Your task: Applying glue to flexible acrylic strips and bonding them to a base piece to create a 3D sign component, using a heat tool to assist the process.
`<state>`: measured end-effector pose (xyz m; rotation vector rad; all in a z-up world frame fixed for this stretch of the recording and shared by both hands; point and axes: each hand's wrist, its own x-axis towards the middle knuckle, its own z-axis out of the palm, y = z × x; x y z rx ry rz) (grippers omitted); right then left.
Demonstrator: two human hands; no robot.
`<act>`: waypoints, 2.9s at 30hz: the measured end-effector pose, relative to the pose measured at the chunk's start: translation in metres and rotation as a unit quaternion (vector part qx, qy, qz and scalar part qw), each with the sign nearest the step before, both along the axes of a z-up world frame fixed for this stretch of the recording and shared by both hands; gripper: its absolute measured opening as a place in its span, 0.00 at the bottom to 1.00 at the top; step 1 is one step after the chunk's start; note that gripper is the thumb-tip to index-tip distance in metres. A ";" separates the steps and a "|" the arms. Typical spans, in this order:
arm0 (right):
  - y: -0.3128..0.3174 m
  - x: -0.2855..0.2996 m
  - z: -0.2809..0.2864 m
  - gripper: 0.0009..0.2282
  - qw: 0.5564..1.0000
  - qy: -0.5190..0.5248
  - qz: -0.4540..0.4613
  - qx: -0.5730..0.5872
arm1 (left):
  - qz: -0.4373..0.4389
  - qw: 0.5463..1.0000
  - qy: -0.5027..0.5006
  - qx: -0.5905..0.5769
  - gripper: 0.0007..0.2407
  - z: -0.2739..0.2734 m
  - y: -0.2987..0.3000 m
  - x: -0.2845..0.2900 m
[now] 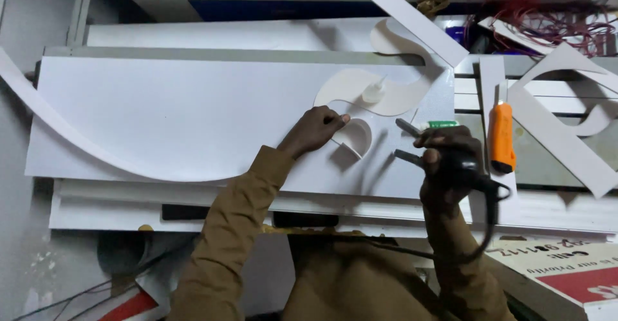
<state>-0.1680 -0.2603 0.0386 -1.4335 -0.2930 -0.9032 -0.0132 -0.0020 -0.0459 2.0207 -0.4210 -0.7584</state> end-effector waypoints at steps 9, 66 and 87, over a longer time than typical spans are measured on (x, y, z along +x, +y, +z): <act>0.051 0.022 0.075 0.10 1.000 -0.019 -0.007 0.008 | 0.078 0.989 0.067 -0.106 0.20 0.041 -0.008 -0.012; 0.098 0.109 0.020 0.12 0.987 0.146 -0.042 -0.060 | -0.089 0.981 -0.159 -0.068 0.17 0.054 0.036 0.017; 0.100 0.115 0.017 0.12 0.989 0.110 -0.054 -0.084 | -0.041 0.988 -0.087 -0.117 0.17 0.054 0.030 0.007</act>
